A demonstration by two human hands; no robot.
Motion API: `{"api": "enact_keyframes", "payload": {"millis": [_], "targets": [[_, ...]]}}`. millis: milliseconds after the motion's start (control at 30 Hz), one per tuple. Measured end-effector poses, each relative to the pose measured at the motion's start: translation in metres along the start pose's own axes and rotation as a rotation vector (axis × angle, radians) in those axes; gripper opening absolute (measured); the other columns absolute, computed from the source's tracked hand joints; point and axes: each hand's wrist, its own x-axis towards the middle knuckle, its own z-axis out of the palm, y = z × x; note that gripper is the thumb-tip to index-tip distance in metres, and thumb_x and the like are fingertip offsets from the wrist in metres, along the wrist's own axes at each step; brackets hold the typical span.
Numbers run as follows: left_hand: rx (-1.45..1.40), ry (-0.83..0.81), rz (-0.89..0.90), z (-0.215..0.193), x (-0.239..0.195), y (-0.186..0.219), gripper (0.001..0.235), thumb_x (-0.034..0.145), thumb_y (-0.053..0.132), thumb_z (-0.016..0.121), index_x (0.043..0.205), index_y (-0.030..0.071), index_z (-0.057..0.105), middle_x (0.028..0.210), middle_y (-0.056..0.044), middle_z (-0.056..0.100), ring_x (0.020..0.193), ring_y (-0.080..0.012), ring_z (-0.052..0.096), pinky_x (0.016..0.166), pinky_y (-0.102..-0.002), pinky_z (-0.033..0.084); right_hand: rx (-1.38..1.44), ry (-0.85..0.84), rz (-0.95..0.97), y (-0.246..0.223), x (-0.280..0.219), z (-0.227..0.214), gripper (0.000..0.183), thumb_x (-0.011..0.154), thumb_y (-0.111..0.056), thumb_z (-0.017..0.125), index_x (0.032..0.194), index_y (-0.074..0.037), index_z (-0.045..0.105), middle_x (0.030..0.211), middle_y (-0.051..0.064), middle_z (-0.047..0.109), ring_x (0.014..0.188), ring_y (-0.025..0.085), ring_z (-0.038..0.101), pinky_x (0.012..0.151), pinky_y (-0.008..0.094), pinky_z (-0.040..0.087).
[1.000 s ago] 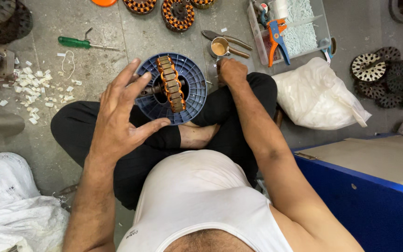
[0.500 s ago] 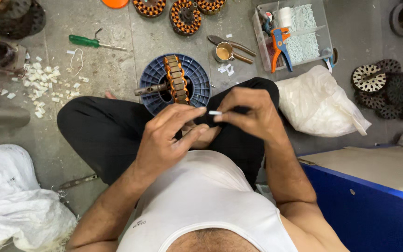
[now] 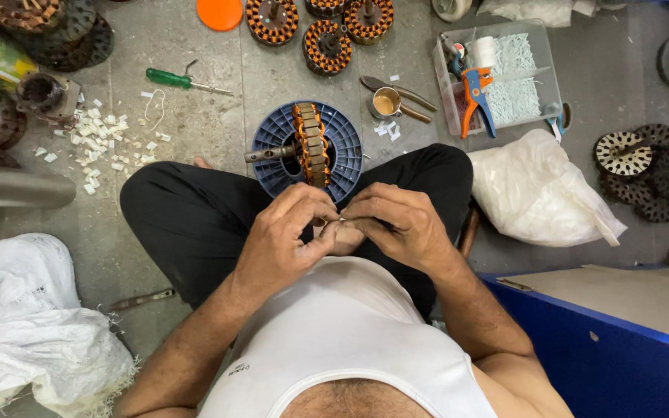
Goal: The person inserts small white plastic spacers into the slots of a copper-wound motor stator while it rests in a blue jig. They use a green screwdriver to push the spacers flush and occasionally rotate the stator to access different sections.
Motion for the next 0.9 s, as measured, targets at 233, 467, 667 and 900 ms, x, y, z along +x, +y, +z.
{"api": "enact_keyframes", "payload": {"millis": [233, 467, 667, 900], "targets": [[0.084, -0.059, 0.119, 0.009, -0.005, -0.014, 0.022, 0.085, 0.004, 0.076, 0.094, 0.001, 0.056, 0.092, -0.009, 0.065, 0.082, -0.0249, 0.069, 0.071, -0.036, 0.058, 0.066, 0.051, 0.016, 0.002, -0.002, 0.009, 0.017, 0.081, 0.004, 0.081, 0.093, -0.002, 0.071, 0.095, 0.009, 0.072, 0.086, 0.021, 0.074, 0.074, 0.03, 0.06], [0.047, -0.116, 0.045, 0.008, -0.001, -0.025, 0.02, 0.092, 0.006, 0.075, 0.096, 0.002, 0.055, 0.082, -0.009, 0.064, 0.073, -0.0225, 0.069, 0.063, -0.035, 0.057, 0.144, 0.073, 0.146, 0.004, 0.001, 0.013, 0.018, 0.084, 0.003, 0.079, 0.098, -0.001, 0.07, 0.092, 0.008, 0.073, 0.083, 0.017, 0.074, 0.072, 0.028, 0.059], [0.127, 0.052, 0.069, -0.015, 0.031, -0.044, 0.023, 0.095, 0.014, 0.076, 0.115, 0.008, 0.065, 0.107, -0.009, 0.067, 0.1, -0.0261, 0.067, 0.086, -0.041, 0.056, 0.122, 0.26, 0.216, 0.014, 0.023, 0.02, 0.016, 0.088, 0.003, 0.08, 0.103, 0.001, 0.075, 0.094, 0.007, 0.072, 0.083, 0.011, 0.068, 0.071, 0.024, 0.054], [0.171, 0.0, 0.074, -0.031, 0.046, -0.058, 0.053, 0.095, 0.016, 0.071, 0.146, 0.008, 0.058, 0.152, -0.014, 0.052, 0.135, -0.0354, 0.055, 0.116, -0.046, 0.045, 0.153, 0.337, 0.29, 0.022, 0.032, 0.033, 0.019, 0.089, 0.002, 0.079, 0.107, 0.0, 0.076, 0.1, 0.006, 0.071, 0.085, 0.007, 0.068, 0.071, 0.018, 0.056]]}}
